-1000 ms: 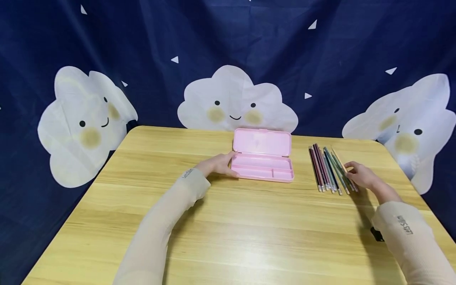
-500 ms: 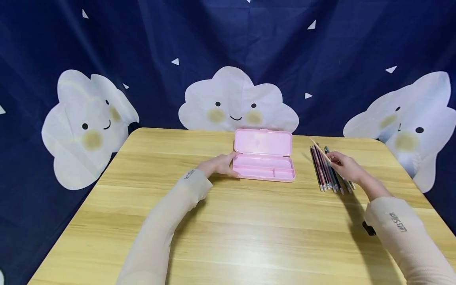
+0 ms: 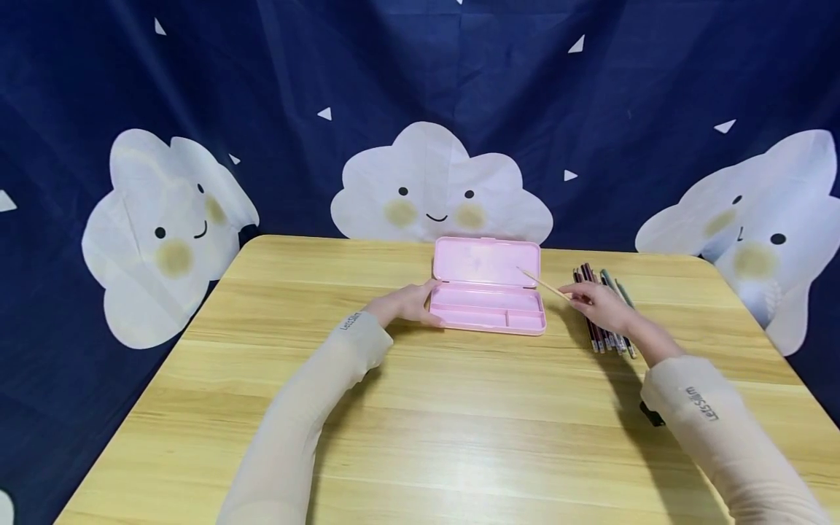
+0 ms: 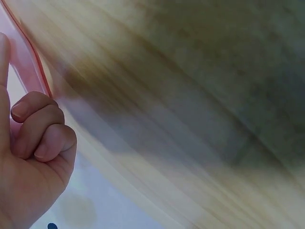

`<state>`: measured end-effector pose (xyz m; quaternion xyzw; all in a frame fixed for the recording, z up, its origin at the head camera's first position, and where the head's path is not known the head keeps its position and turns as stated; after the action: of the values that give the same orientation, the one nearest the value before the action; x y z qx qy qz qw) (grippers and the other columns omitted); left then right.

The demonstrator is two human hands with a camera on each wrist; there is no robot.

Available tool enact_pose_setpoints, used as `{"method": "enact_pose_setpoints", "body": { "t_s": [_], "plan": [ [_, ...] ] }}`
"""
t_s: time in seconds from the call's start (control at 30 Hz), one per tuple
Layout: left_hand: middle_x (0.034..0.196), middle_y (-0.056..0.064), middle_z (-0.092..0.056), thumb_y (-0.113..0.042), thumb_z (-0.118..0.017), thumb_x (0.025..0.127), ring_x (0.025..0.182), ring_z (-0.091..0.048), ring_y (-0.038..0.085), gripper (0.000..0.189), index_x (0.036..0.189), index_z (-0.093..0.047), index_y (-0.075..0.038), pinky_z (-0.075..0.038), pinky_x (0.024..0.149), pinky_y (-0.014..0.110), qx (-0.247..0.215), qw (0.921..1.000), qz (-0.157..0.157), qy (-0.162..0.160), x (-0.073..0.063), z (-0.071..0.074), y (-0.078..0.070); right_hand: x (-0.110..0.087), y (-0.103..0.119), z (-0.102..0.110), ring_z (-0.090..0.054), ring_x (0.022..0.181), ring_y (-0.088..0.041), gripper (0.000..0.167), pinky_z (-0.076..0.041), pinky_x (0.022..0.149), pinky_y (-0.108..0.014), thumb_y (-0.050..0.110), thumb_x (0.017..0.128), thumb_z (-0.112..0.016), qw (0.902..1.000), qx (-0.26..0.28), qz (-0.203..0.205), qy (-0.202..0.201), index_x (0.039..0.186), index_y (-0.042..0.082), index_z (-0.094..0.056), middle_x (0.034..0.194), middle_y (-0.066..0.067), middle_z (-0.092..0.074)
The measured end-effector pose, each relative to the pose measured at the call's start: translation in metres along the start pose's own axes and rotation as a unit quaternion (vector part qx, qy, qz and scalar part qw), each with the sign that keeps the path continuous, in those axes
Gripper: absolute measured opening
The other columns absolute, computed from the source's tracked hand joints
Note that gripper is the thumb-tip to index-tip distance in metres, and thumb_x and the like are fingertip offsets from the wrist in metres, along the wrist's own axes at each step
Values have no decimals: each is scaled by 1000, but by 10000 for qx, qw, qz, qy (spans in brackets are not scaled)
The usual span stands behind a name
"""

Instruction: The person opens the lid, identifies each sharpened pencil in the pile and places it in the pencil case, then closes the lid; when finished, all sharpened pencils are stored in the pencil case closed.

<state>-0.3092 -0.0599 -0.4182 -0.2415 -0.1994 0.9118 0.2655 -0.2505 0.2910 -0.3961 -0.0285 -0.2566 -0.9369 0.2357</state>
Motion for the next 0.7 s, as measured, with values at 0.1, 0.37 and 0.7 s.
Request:
{"method": "enact_pose_setpoints", "body": {
  "t_s": [0.1,0.37,0.7],
  "plan": [
    [141,23,-33,-45,-70,76,128,-35,29,97,146,-11,-12,-26,108,36,-60,10000,0,25,-1,0,-2,8,8,-7,-45,70,-16,24,-40,62,-31,-7,84,-57,9998,2,89,160,108,-9,-60,77,-7,-56],
    [140,25,-34,-44,-70,76,128,-36,29,98,146,-11,-10,-27,107,36,0,10000,53,19,-1,0,-3,27,24,-24,-46,71,-17,29,-40,64,-31,-9,84,-54,9987,159,270,406,112,-7,-61,78,-8,-57],
    [142,25,-30,-44,-70,76,130,-32,30,99,147,-9,-11,-25,108,37,-34,9999,94,49,-1,0,-2,49,38,-41,-49,68,-18,25,-44,64,-34,-7,85,-54,9958,-394,680,474,108,-5,-65,74,-6,-56]
  ]
}}
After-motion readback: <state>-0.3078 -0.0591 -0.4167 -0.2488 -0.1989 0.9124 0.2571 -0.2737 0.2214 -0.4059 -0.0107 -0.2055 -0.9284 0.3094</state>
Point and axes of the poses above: each hand's wrist, its own x-axis towards the middle knuckle, its own z-axis out of the back of the hand, y = z × x, the point moved 1 cm from there along x, towards the middle knuckle
